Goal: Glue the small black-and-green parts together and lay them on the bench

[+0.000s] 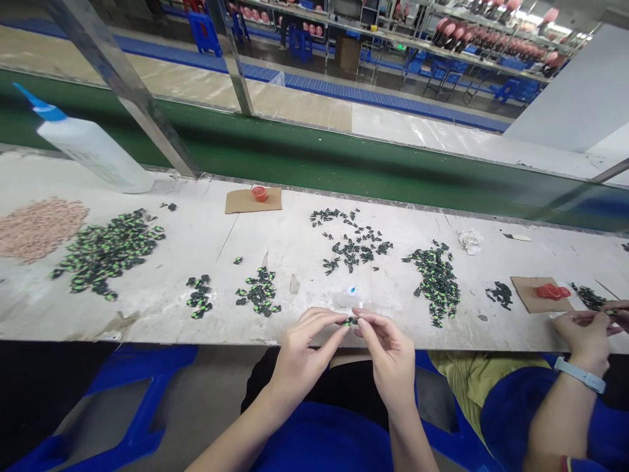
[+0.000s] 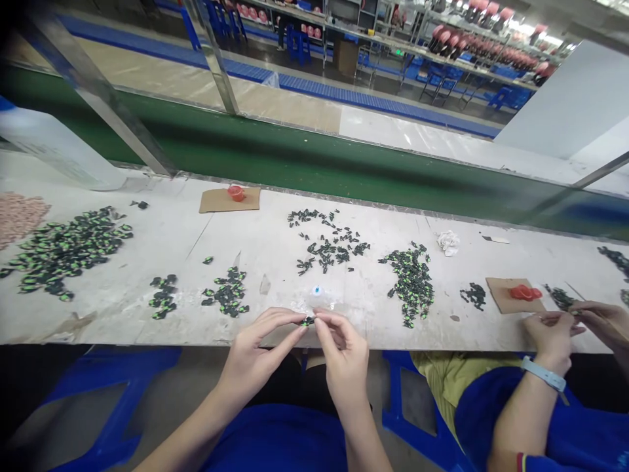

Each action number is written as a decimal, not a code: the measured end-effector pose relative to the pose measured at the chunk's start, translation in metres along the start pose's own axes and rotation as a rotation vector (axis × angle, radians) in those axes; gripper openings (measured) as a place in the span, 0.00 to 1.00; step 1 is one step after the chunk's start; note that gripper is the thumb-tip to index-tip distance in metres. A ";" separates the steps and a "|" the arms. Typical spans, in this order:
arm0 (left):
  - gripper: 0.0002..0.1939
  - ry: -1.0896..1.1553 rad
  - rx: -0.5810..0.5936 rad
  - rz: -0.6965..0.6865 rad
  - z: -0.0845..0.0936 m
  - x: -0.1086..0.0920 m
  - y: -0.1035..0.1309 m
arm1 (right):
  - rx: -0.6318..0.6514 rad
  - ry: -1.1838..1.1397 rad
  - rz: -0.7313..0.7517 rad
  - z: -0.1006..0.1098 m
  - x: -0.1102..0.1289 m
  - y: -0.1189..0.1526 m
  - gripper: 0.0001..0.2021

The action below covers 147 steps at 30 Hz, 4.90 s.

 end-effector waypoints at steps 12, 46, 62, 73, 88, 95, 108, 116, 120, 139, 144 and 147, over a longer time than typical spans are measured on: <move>0.07 0.057 0.115 0.071 0.004 0.000 -0.003 | 0.003 0.189 0.254 -0.001 0.005 0.004 0.04; 0.05 -0.026 0.149 0.006 0.001 -0.003 -0.006 | 0.181 0.116 0.288 -0.005 -0.006 -0.014 0.11; 0.12 -0.335 0.005 -0.143 0.002 0.024 0.006 | -0.033 0.502 0.308 0.077 -0.030 -0.047 0.05; 0.10 -0.915 -0.048 -0.034 0.065 0.062 0.009 | 0.106 0.675 0.326 0.010 -0.035 -0.056 0.28; 0.06 -0.706 0.014 -0.032 0.037 0.065 -0.006 | -0.059 -0.158 -0.042 0.015 -0.062 -0.058 0.17; 0.05 -0.736 0.058 0.026 0.072 0.075 -0.004 | -0.231 -0.526 -0.192 0.016 -0.067 -0.063 0.16; 0.06 -0.532 0.136 0.043 0.006 0.072 -0.008 | -0.222 -0.018 -0.063 0.004 -0.058 -0.047 0.16; 0.08 -0.376 0.082 0.121 0.008 0.081 -0.001 | -0.198 0.052 -0.066 -0.001 -0.056 -0.045 0.14; 0.08 -0.358 0.031 0.138 0.009 0.081 -0.001 | -0.176 0.080 -0.063 -0.003 -0.054 -0.045 0.13; 0.04 -0.367 0.022 0.121 0.011 0.077 -0.002 | -0.199 0.072 -0.101 -0.003 -0.056 -0.047 0.12; 0.04 -0.373 0.016 0.118 0.011 0.076 -0.002 | -0.169 0.068 -0.105 -0.004 -0.056 -0.047 0.11; 0.04 -0.382 0.008 0.114 0.011 0.076 -0.001 | -0.163 0.072 -0.114 -0.003 -0.056 -0.047 0.11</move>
Point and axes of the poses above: each hand's wrist, its own y-axis away from the middle knuckle, its own z-axis out of the back of the hand, x = y × z, the point moved 6 cm from there along -y, towards the middle knuckle, and after that the axes turned 3 degrees about y, right-handed, at the moved point
